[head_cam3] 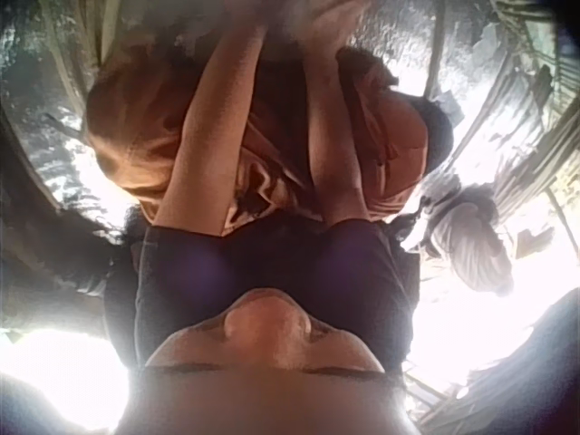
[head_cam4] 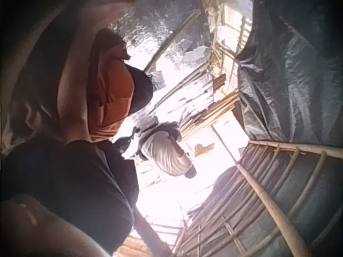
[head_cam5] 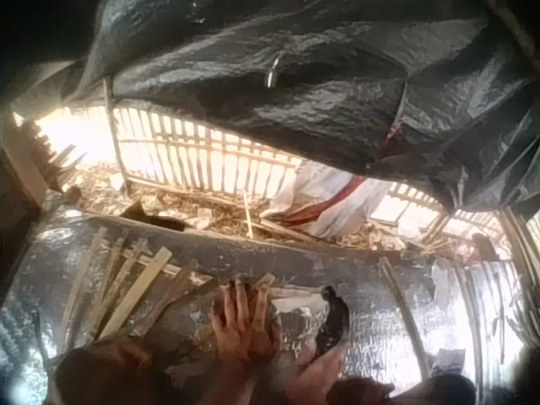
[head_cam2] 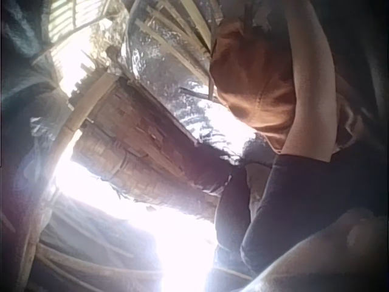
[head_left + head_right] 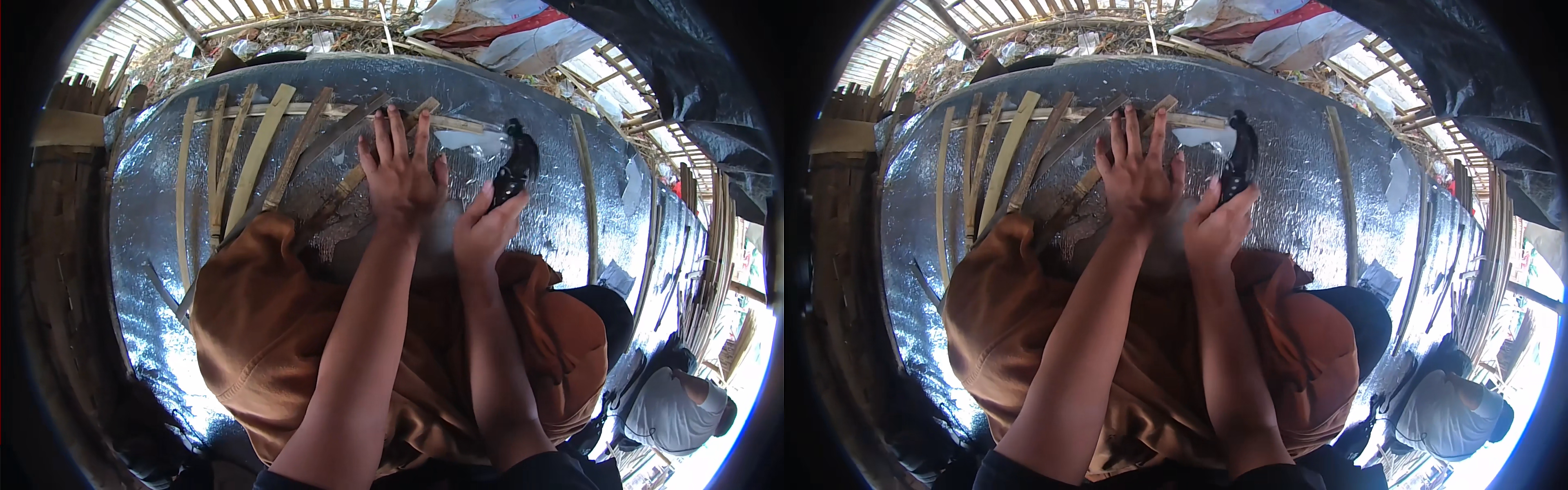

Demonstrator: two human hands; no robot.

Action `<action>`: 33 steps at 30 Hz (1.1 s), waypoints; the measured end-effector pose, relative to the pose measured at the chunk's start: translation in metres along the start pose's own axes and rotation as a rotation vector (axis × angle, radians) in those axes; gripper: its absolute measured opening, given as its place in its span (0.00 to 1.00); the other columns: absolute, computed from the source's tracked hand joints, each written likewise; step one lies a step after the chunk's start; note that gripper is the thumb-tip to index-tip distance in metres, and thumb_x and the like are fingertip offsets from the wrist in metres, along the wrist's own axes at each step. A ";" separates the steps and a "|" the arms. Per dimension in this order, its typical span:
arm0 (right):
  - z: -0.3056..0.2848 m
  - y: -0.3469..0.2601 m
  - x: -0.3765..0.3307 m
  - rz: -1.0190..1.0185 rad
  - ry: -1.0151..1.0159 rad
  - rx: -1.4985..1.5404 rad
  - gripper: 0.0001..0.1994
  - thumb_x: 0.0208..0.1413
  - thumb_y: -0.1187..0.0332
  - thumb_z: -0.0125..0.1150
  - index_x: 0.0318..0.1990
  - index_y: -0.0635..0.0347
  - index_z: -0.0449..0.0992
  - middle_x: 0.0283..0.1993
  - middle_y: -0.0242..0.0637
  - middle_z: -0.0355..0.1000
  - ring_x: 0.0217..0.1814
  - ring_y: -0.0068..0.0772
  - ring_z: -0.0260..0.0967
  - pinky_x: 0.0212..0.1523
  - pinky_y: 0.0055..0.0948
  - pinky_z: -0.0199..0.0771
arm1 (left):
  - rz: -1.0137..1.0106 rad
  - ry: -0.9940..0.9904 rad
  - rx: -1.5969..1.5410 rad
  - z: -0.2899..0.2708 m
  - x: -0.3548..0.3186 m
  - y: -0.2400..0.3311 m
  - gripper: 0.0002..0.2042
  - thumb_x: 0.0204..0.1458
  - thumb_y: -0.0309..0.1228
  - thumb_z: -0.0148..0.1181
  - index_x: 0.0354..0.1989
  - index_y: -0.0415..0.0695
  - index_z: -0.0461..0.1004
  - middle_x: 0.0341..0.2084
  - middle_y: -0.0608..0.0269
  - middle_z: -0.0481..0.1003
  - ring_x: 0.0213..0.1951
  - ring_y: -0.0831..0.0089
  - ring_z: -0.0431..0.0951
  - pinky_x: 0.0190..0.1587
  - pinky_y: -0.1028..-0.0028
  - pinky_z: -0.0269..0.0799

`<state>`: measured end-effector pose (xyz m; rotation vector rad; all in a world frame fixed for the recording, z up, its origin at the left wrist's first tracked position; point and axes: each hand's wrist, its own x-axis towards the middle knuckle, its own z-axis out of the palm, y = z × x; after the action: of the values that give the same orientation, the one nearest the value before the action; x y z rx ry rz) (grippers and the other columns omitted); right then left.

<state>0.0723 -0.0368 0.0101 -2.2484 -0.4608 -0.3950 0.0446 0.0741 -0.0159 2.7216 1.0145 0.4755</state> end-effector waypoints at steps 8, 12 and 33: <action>0.006 -0.004 0.015 0.005 -0.061 0.012 0.18 0.67 0.62 0.56 0.54 0.69 0.63 0.31 0.64 0.75 0.33 0.70 0.75 0.32 0.59 0.73 | 0.006 0.018 0.002 0.003 0.004 -0.003 0.36 0.59 0.50 0.49 0.77 0.59 0.53 0.74 0.43 0.53 0.74 0.45 0.52 0.71 0.40 0.46; -0.003 -0.004 0.006 0.045 -0.263 -0.120 0.16 0.68 0.63 0.55 0.51 0.67 0.63 0.35 0.64 0.75 0.36 0.70 0.75 0.32 0.58 0.72 | -0.025 -0.013 0.032 0.001 0.008 -0.005 0.36 0.58 0.50 0.51 0.77 0.59 0.53 0.74 0.43 0.53 0.74 0.45 0.52 0.71 0.39 0.46; 0.014 0.014 0.013 0.710 -0.230 0.616 0.13 0.73 0.59 0.48 0.43 0.61 0.64 0.26 0.32 0.65 0.20 0.24 0.63 0.21 0.28 0.66 | -0.008 -0.008 0.038 0.004 0.002 -0.006 0.36 0.59 0.51 0.49 0.77 0.61 0.52 0.74 0.43 0.54 0.74 0.45 0.52 0.71 0.39 0.47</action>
<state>0.0923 -0.0319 -0.0023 -1.7003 0.1184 0.3395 0.0436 0.0799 -0.0212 2.7501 1.0422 0.4487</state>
